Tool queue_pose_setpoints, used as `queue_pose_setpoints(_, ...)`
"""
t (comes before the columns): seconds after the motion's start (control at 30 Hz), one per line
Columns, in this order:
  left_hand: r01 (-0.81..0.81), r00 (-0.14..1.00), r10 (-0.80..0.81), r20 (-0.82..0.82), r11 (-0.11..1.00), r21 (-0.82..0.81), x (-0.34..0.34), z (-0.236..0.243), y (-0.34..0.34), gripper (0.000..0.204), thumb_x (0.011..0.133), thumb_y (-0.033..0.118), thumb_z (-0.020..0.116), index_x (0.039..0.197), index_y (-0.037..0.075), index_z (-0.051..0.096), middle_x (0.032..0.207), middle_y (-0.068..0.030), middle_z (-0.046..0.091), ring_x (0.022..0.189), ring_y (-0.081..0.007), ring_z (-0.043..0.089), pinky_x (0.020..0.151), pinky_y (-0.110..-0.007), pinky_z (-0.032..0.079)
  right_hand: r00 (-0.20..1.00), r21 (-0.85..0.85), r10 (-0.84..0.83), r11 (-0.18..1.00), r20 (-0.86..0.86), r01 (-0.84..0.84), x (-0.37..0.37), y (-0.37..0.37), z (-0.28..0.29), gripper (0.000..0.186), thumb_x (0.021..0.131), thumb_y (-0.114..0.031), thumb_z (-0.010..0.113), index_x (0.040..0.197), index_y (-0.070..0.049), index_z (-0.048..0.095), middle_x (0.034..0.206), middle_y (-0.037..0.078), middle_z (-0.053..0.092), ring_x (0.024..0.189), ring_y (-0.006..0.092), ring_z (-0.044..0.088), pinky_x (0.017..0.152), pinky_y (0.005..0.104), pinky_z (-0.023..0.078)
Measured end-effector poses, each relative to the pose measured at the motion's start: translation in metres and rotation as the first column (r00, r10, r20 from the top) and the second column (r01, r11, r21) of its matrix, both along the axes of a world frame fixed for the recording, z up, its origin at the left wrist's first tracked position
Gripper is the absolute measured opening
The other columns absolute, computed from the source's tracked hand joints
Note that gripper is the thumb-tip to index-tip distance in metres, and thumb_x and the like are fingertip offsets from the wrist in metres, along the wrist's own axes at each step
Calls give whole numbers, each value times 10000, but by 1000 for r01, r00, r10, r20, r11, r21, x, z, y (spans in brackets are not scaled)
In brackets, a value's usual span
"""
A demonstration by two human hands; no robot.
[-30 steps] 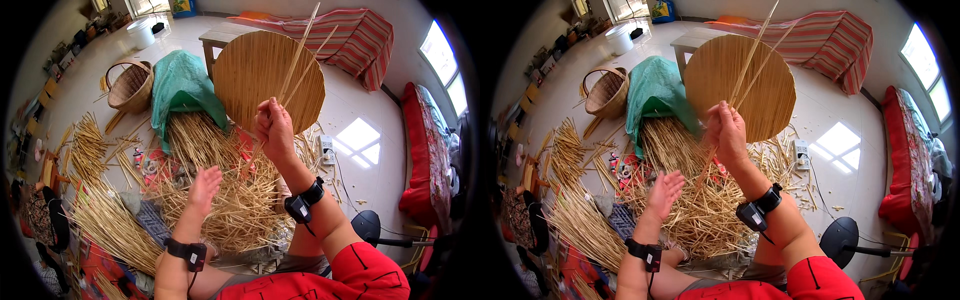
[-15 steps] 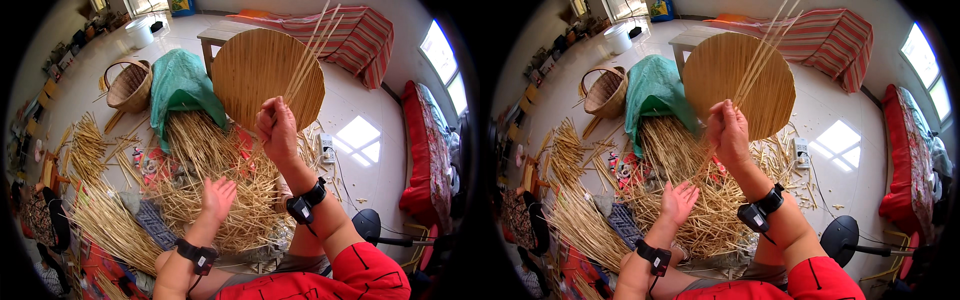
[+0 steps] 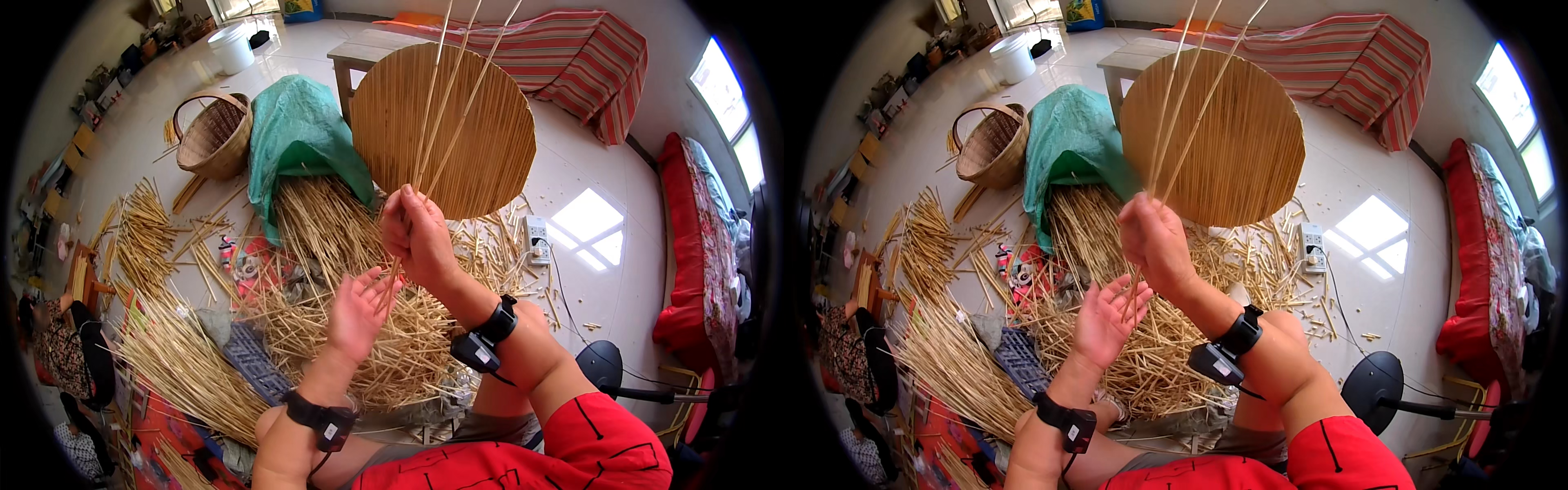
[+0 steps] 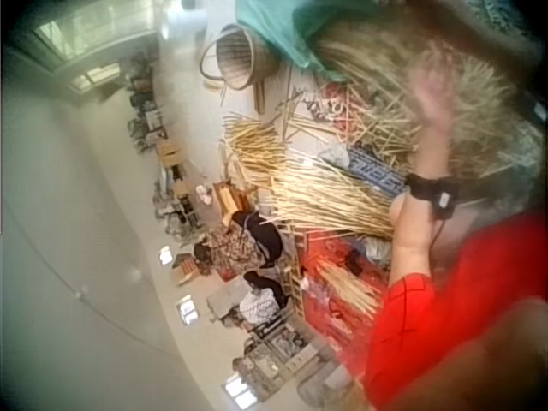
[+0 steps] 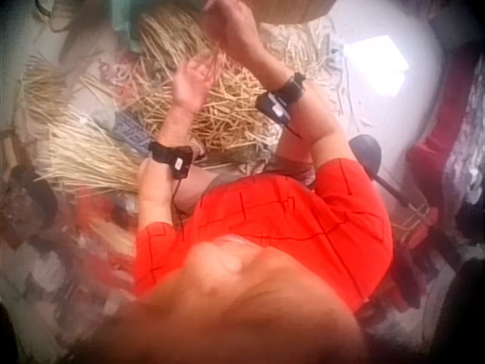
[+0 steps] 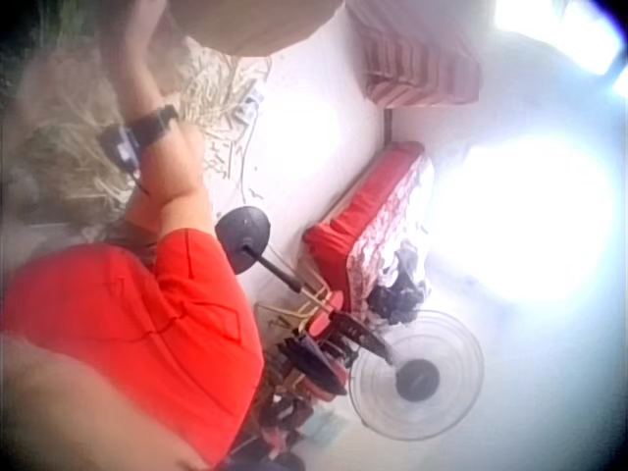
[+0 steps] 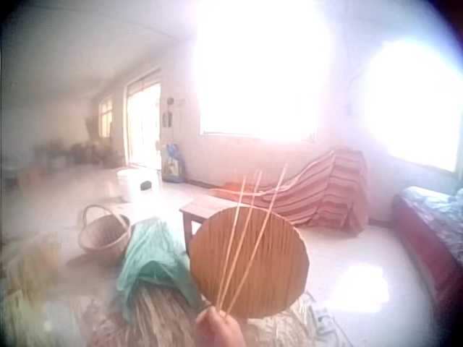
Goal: The person weaves together thin strips of straw and grass while sitting on the floor, occasionally gathering more material from a bundle.
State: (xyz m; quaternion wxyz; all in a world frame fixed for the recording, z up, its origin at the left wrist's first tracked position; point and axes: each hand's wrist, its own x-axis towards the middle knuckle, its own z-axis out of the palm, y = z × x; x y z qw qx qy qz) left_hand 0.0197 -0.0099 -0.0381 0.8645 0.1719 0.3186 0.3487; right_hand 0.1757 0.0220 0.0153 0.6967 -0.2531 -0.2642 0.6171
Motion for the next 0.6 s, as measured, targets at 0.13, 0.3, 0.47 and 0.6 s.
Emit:
queue_pose_setpoints(0.13,-13,995,-1,-104,991,-133,0,-8,-1,623,971,500,262,1268,-30,399,1253,-218,489,1192,-320,466,1046,-412,349,998,-7,8,1000,-66,-9,0,-1,5,335,994,-340,402,813,-72,488,558,-20,337,448,67,276,396,211,233)
queue_pose_setpoints(0.3,-38,980,76,184,978,-204,4,-11,-3,606,968,493,275,1269,-18,395,1270,-185,471,1214,-288,440,1050,-412,327,997,-35,80,996,1,-79,-16,-8,-2,357,994,-344,403,765,-78,467,550,-20,337,445,69,278,397,217,229)
queue_pose_setpoints(0.47,-99,968,113,223,993,-70,1,-10,6,562,971,451,286,1280,0,417,1259,-132,514,1152,-232,499,985,-355,391,985,-96,163,983,63,-157,-33,-21,-13,381,998,-351,389,757,-66,467,540,-22,334,443,72,277,401,232,238)
queue_pose_setpoints(0.6,17,999,-18,50,1000,21,-8,-6,10,502,976,403,308,1273,19,438,1244,-89,538,1124,-201,524,951,-357,418,977,-108,158,984,143,-143,-34,-19,-13,380,998,-365,380,787,-66,483,545,-20,339,441,72,279,387,230,227)
